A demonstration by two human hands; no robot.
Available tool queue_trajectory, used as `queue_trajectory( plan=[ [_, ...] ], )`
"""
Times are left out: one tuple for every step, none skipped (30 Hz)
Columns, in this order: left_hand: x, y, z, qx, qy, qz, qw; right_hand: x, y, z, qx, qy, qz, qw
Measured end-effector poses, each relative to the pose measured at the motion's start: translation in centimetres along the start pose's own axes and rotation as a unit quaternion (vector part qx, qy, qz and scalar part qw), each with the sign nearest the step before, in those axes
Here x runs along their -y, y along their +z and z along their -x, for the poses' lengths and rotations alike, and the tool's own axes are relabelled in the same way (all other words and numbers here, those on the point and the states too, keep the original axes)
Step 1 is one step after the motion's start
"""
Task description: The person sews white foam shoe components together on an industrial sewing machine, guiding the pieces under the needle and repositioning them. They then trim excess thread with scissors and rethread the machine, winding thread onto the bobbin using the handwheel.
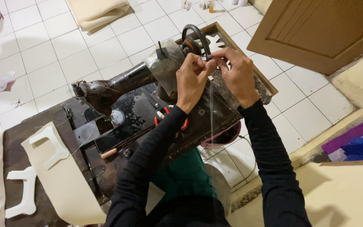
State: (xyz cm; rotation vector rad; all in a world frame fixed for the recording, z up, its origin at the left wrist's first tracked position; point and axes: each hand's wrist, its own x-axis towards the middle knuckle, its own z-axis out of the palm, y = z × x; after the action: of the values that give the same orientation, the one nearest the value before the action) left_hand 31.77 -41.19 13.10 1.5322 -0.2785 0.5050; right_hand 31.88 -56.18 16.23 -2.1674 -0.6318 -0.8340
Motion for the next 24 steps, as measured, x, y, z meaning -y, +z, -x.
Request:
queue_trajectory(
  plan=[
    [0.0, -0.1, 0.1, 0.002, -0.012, -0.015, 1.0, 0.0, 0.0, 0.0, 0.002, 0.001, 0.004, 1.0],
    [0.0, -0.1, 0.1, 0.005, -0.023, -0.029, 0.999, 0.0, 0.0, 0.1, 0.003, 0.0, 0.008, 1.0],
    [0.1, -0.2, 0.0, 0.007, -0.03, -0.043, 0.999, -0.1, 0.0, 0.1, 0.001, -0.003, 0.013, 1.0],
    [0.2, -0.1, 0.0, 0.007, -0.031, -0.024, 0.999, -0.1, 0.0, 0.1, 0.002, -0.005, 0.011, 1.0],
    [0.5, -0.1, 0.1, 0.009, -0.033, -0.006, 0.999, -0.1, 0.0, 0.1, 0.005, -0.005, 0.009, 1.0],
    [0.7, 0.0, 0.4, 0.011, -0.037, 0.012, 0.999, -0.1, 0.0, 0.2, 0.007, -0.002, 0.008, 1.0],
    [1.1, 0.2, 0.9, 0.023, -0.075, 0.061, 0.995, -0.1, 0.0, 0.2, 0.003, -0.001, 0.01, 1.0],
    [1.4, 0.4, 1.4, 0.033, -0.111, 0.11, 0.987, -0.2, 0.0, 0.2, -0.001, -0.001, 0.012, 1.0],
    [1.8, 0.5, 1.9, 0.042, -0.146, 0.157, 0.976, -0.2, 0.1, 0.1, -0.006, -0.003, 0.013, 1.0],
    [2.2, 0.3, 2.6, 0.061, -0.168, 0.167, 0.97, -0.2, 0.1, 0.0, -0.006, -0.004, 0.01, 1.0],
    [2.5, 0.1, 3.5, 0.078, -0.19, 0.177, 0.963, -0.3, 0.1, -0.1, -0.005, -0.006, 0.006, 1.0],
    [2.8, -0.2, 4.4, 0.096, -0.21, 0.185, 0.955, -0.3, 0.2, -0.2, -0.006, -0.009, 0.001, 1.0],
    [2.9, -0.5, 5.3, 0.096, -0.24, 0.214, 0.942, -0.3, 0.2, -0.4, -0.009, -0.008, -0.003, 1.0],
    [3.0, -0.7, 6.1, 0.096, -0.27, 0.244, 0.927, -0.2, 0.3, -0.5, -0.012, -0.006, -0.006, 1.0],
    [3.0, -0.9, 6.9, 0.095, -0.301, 0.273, 0.909, -0.2, 0.3, -0.6, -0.014, -0.003, -0.009, 1.0],
    [3.0, -1.2, 7.7, 0.093, -0.305, 0.277, 0.907, -0.2, 0.3, -0.7, -0.016, -0.002, -0.01, 1.0],
    [2.9, -1.5, 8.3, 0.09, -0.308, 0.282, 0.904, -0.2, 0.4, -0.8, -0.017, -0.003, -0.01, 1.0],
    [2.9, -1.7, 8.7, 0.087, -0.31, 0.287, 0.902, -0.1, 0.4, -0.9, -0.019, -0.005, -0.011, 1.0],
    [2.8, -1.9, 9.0, 0.084, -0.31, 0.277, 0.906, -0.1, 0.4, -1.0, -0.02, -0.003, -0.013, 1.0],
    [2.7, -2.0, 9.4, 0.082, -0.311, 0.268, 0.908, -0.1, 0.4, -1.1, -0.021, -0.001, -0.015, 1.0],
    [2.5, -2.1, 9.6, 0.078, -0.311, 0.26, 0.911, -0.1, 0.4, -1.2, -0.021, 0.0, -0.018, 1.0],
    [2.4, -2.1, 9.8, 0.081, -0.294, 0.245, 0.92, -0.1, 0.4, -1.2, -0.021, -0.003, -0.014, 1.0],
    [2.3, -2.1, 10.0, 0.084, -0.278, 0.228, 0.929, -0.1, 0.4, -1.3, -0.021, -0.006, -0.011, 1.0],
    [2.1, -2.0, 10.0, 0.088, -0.261, 0.212, 0.938, -0.1, 0.3, -1.3, -0.021, -0.008, -0.008, 1.0]
  ],
)
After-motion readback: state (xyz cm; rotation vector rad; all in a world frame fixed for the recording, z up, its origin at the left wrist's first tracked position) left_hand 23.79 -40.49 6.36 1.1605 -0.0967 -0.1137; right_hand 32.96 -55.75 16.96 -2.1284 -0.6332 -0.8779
